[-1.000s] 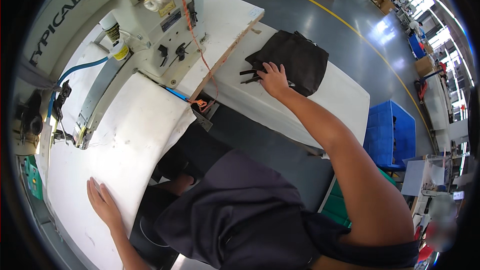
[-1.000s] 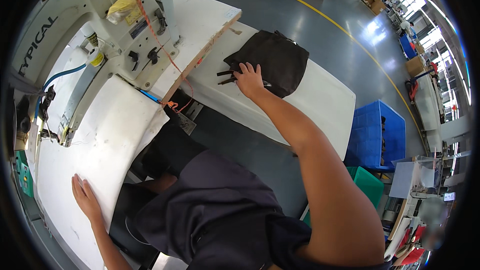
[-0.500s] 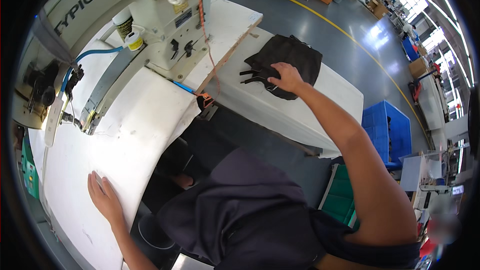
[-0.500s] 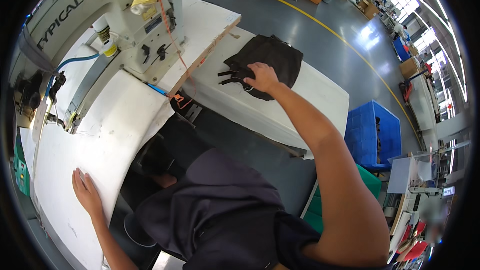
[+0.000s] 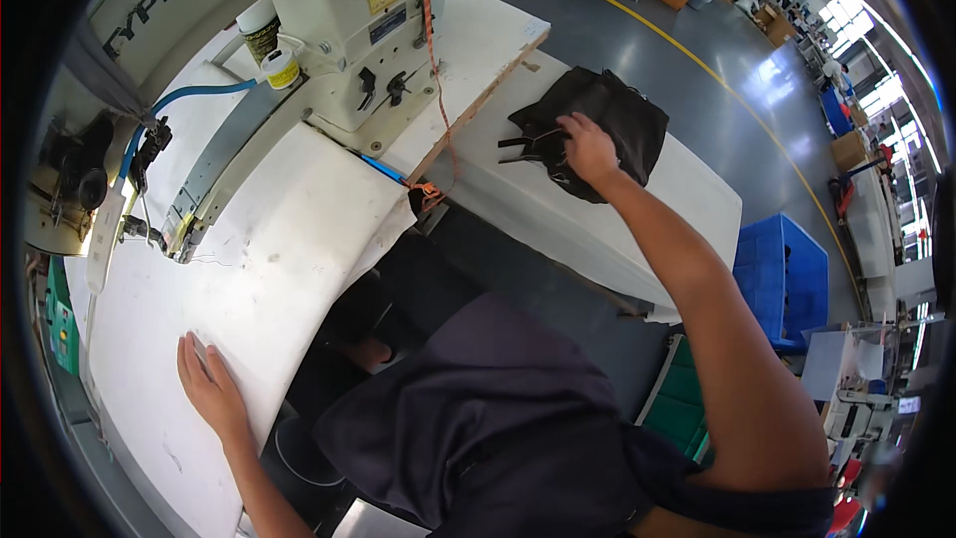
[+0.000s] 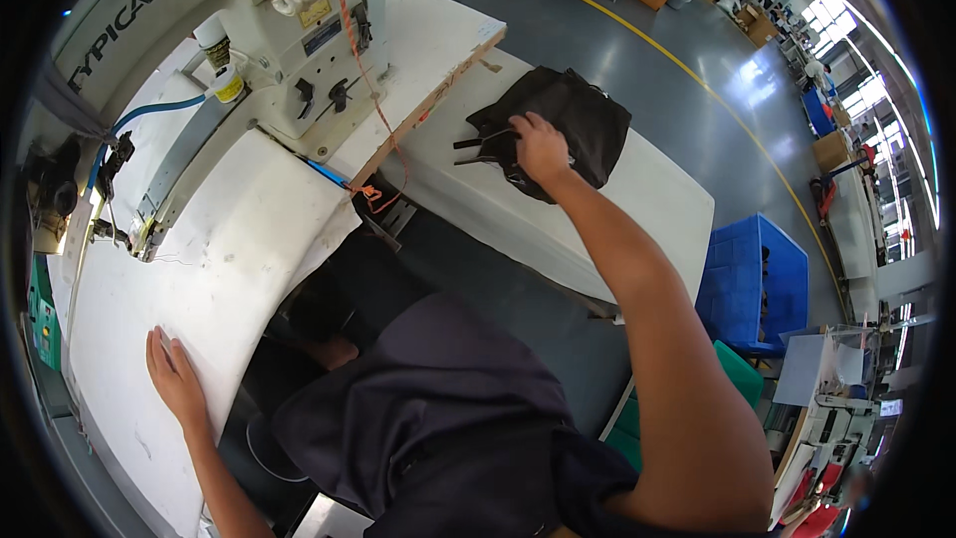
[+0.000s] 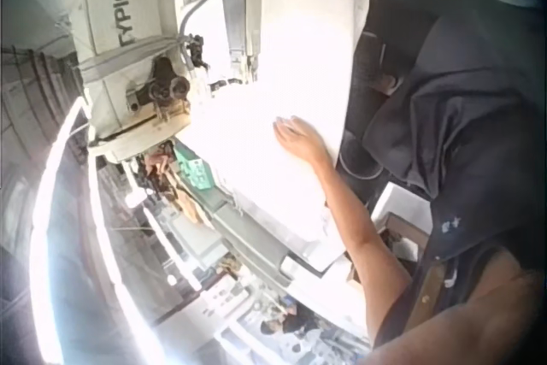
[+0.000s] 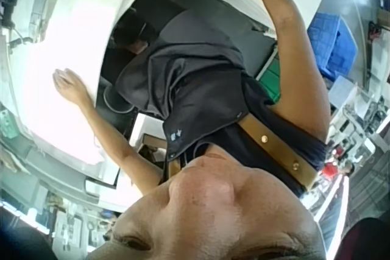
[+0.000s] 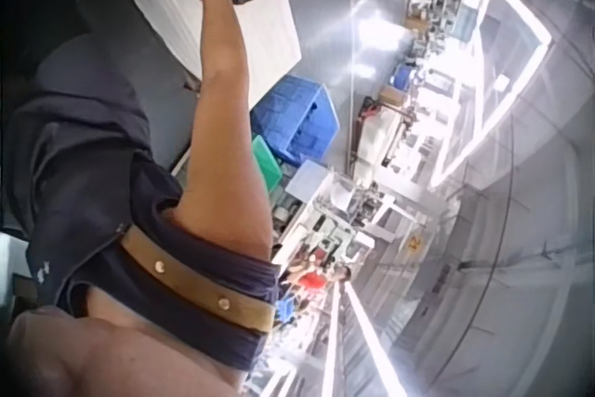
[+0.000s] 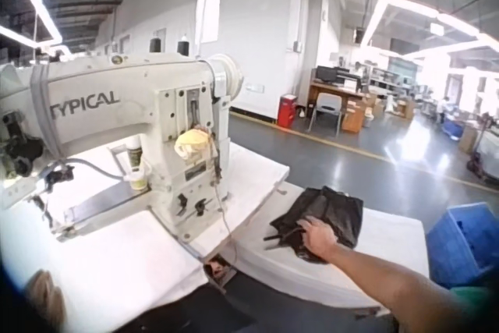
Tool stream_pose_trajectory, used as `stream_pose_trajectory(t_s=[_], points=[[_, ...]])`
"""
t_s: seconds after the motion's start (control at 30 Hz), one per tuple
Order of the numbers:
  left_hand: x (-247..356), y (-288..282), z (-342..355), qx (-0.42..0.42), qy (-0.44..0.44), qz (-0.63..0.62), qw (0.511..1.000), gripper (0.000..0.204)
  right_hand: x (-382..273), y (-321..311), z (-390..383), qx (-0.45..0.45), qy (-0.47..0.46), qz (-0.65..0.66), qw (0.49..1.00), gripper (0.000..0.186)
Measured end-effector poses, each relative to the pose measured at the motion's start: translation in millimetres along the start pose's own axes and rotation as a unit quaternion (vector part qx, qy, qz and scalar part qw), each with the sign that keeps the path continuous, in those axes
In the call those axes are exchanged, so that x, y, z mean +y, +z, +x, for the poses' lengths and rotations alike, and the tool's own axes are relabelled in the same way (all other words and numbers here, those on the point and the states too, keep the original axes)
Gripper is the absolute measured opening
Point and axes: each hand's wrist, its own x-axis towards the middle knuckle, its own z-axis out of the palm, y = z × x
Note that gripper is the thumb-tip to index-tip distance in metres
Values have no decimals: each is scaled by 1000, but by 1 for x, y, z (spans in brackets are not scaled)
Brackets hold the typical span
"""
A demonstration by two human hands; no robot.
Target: Sewing parts of a leather bag using an industrial sewing machine.
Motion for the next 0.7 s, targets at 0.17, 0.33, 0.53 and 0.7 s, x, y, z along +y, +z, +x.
stream_pose_trajectory(t_s=[0.17, 0.33, 0.53, 0.7], points=[[-5, 3, 4, 6, 16, -4, 1000, 42, 63, -114, 9, 149, 130, 146, 969, 40], [-20, 3, 2, 1, 4, -45, 999, 42, 110, -260, 0, 138, 170, 345, 913, 32], [71, -32, -28, -81, -19, -257, 963, 45, 1, -402, -41, -12, 98, 569, 817, 29], [161, -44, -54, -256, 3, -529, 809, 63, -102, -374, -64, -78, 42, 715, 693, 46]])
